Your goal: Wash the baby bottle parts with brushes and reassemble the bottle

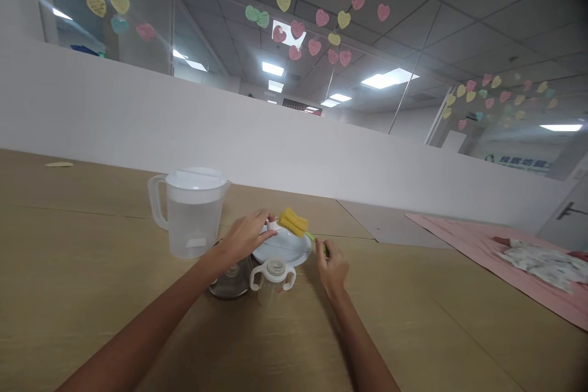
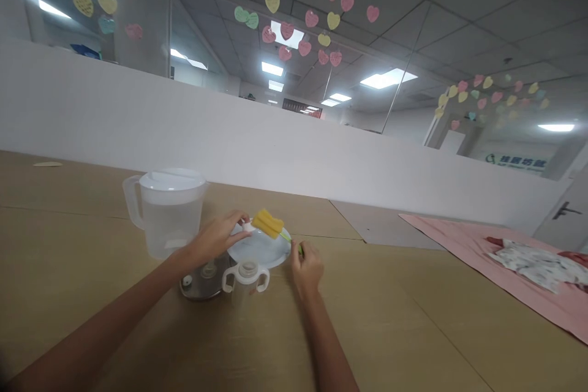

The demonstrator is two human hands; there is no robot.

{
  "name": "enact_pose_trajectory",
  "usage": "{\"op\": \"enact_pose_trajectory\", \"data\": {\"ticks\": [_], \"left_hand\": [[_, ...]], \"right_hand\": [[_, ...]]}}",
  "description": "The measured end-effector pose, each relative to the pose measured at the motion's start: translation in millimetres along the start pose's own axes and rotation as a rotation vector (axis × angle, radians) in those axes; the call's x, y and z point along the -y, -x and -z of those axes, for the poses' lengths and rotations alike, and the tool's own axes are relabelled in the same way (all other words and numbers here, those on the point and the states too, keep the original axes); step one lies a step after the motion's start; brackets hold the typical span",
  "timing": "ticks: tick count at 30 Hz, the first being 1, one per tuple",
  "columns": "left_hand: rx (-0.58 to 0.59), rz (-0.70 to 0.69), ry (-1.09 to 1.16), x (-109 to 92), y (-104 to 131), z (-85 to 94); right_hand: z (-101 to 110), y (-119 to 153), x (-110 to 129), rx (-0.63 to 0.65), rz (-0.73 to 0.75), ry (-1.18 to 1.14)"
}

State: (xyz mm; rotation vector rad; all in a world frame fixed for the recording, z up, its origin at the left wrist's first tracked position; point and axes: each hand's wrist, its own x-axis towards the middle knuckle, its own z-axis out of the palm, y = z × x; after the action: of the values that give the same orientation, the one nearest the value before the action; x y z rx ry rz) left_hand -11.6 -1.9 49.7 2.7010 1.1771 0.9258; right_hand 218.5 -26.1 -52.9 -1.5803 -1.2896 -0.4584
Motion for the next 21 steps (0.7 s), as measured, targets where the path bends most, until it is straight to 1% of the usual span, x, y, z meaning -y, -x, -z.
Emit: {"op": "enact_pose_trajectory", "data": {"ticks": [3, 5, 8, 10, 12, 15, 17, 21], "left_hand": [[-0.034, -0.002, 0.043, -3, 1, 1.5], [-0.074, -0.031, 0.089, -5, 1, 3.2], [-0.111, -0.06, 0.121, -7, 2, 5.3], [-0.102, -0.055, 0.105, -8, 2, 5.9], [-0.078, -0.045, 0.065, -9, 2, 6.3], [-0.05, -0.031, 0.021, -10, 2, 7.5], [-0.052, -0.031, 0.017, -10, 2, 8.7], [-0.055, -0.042, -0.011, -8, 0, 11.1]], "right_hand": [[-3, 3, 1, 0.013, 0.014, 0.1], [-5, 3, -1, 0.009, 0.017, 0.154], [-6, 4, -2, 0.008, 0.045, 0.164], [-7, 5, -2, 0.006, 0.103, 0.144], [-7, 6, -1, -0.006, 0.197, 0.124], [-5, 8, 1, -0.052, 0.302, 0.115], [-3, 9, 2, -0.076, 0.34, 0.121], [-1, 9, 4, -0.083, 0.383, 0.122]]}}
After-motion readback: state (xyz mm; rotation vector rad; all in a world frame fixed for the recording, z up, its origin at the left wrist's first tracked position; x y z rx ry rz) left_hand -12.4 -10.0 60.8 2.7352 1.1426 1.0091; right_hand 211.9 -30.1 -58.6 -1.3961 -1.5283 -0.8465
